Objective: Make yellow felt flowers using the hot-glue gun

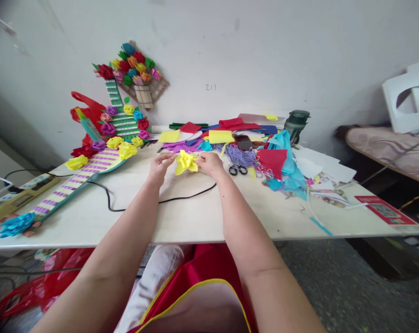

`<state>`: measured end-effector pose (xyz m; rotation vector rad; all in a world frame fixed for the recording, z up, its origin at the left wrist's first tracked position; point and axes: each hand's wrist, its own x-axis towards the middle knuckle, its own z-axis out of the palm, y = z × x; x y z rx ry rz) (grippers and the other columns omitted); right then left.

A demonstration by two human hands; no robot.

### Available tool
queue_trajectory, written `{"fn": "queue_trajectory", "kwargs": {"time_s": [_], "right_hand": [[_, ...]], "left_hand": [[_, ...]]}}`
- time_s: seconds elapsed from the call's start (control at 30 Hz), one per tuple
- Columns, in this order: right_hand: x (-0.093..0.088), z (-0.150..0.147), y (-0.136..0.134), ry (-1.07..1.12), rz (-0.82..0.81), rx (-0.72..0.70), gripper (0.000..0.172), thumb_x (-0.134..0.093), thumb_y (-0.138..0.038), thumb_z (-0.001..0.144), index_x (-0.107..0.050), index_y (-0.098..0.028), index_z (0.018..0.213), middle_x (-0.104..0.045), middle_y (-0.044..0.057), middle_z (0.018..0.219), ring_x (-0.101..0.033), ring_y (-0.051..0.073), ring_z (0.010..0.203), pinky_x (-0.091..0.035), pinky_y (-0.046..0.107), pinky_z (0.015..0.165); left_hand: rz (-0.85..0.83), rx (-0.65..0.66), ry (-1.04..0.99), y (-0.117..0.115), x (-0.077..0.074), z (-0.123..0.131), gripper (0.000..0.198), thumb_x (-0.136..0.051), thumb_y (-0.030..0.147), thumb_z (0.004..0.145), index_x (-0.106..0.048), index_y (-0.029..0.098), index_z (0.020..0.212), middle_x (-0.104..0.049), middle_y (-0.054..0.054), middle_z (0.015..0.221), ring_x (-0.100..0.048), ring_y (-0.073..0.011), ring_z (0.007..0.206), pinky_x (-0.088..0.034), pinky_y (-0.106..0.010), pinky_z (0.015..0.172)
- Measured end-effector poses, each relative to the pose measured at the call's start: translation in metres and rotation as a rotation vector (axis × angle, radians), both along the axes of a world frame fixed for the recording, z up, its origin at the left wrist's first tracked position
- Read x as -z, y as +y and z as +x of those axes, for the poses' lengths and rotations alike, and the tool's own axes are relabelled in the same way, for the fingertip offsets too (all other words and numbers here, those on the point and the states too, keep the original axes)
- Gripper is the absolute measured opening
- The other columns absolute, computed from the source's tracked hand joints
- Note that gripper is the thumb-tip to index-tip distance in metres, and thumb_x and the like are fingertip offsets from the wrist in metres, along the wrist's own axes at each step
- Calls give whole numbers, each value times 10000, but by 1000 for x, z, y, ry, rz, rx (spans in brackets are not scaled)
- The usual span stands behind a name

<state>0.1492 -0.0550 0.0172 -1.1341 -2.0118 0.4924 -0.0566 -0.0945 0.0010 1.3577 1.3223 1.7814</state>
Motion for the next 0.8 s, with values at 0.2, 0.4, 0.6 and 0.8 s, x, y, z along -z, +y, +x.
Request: {"fn": "queue_trajectory", "kwargs": {"time_s": [0.2, 0.4, 0.6, 0.8], "right_hand": [[0, -1, -2, -94, 66, 79, 257, -607, -378, 773, -561, -206, 588, -588, -1, 628, -449, 148, 625, -261, 267, 566], [-4, 0, -9, -142, 102, 96, 216, -605, -338, 779, -594, -201, 613, -571, -11, 624, -425, 137, 615, -245, 265, 574], [-7, -1, -12, -196, 106, 115, 207, -602, -322, 786, -594, -202, 617, -588, -7, 653, -443, 142, 644, -249, 264, 586], [-6, -2, -11, -207, 108, 124, 205, -604, -308, 789, -592, -204, 613, -626, 9, 683, -471, 154, 665, -264, 271, 598]], "left_hand": [[-79, 70, 53, -5, -1, 1, 338, -826, 478, 576, -736, 175, 695, -709, -53, 799, -628, -230, 895, -455, -313, 818], [-131, 134, 82, -5, 0, 0, 454, -855, 558, 507, -762, 166, 719, -728, -55, 758, -640, -240, 853, -470, -335, 815], [-110, 130, 109, -2, 3, -2, 448, -858, 566, 491, -727, 172, 659, -708, -52, 729, -628, -216, 785, -464, -320, 751], [-105, 161, 80, -3, 2, -1, 431, -876, 522, 479, -733, 165, 673, -714, -54, 750, -628, -200, 774, -471, -323, 781]]}}
